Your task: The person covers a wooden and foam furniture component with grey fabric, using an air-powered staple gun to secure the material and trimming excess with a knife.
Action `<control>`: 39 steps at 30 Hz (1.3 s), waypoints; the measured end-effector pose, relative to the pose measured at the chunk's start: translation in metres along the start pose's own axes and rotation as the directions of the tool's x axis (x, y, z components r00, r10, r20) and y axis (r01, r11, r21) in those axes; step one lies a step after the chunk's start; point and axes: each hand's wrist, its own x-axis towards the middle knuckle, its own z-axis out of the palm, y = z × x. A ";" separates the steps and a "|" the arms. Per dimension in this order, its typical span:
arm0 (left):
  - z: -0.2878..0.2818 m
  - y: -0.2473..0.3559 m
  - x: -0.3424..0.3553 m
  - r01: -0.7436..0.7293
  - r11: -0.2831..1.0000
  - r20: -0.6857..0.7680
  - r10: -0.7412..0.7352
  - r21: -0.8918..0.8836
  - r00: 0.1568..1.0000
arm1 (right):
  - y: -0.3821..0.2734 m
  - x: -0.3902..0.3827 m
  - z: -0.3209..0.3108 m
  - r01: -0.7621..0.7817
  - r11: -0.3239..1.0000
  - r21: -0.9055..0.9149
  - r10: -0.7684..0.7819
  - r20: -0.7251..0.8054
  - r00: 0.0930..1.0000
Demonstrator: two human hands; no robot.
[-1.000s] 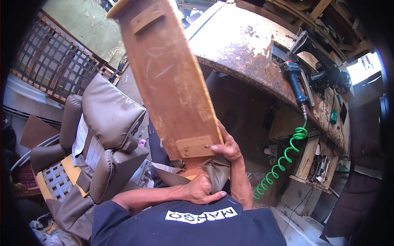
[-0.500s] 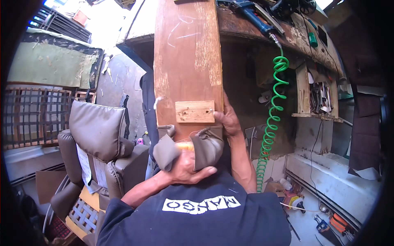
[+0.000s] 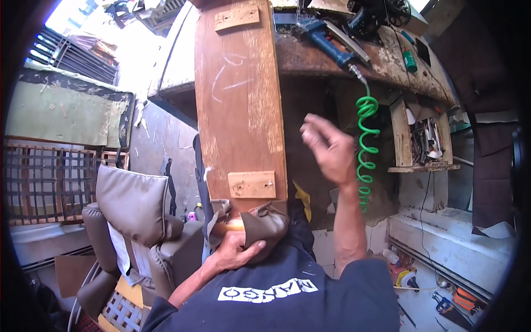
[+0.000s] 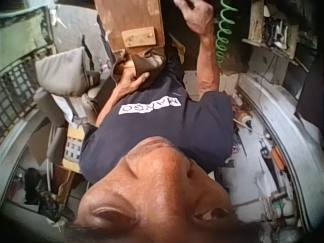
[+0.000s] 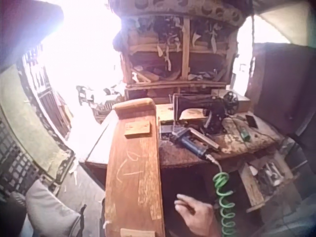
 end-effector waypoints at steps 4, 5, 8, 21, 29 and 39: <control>-0.003 0.001 0.005 0.057 0.998 0.083 -0.058 0.015 0.995 | -0.041 0.111 -0.055 0.158 0.948 -0.275 -0.227 -0.241 0.944; -0.002 0.009 0.010 0.001 1.000 0.040 -0.001 -0.011 0.999 | -0.022 0.150 -0.075 0.235 0.882 -0.409 -0.357 -0.254 0.899; -0.004 0.012 0.022 -0.123 0.991 -0.065 0.120 -0.047 0.991 | -0.033 0.214 -0.080 0.062 0.679 -0.732 -0.128 -0.034 0.991; -0.034 0.015 0.023 -0.108 0.994 0.079 0.106 0.019 0.991 | 0.093 0.345 -0.148 -0.266 0.366 -0.892 0.195 -0.206 0.959; -0.018 0.015 0.023 -0.222 0.969 -0.247 0.242 0.109 0.938 | 0.135 0.398 -0.192 -0.110 0.303 -0.947 0.102 -0.083 0.991; -0.016 0.000 0.022 -0.138 0.939 0.061 0.125 0.314 0.990 | -0.029 0.143 -0.136 0.286 0.877 0.386 -0.303 -0.017 0.953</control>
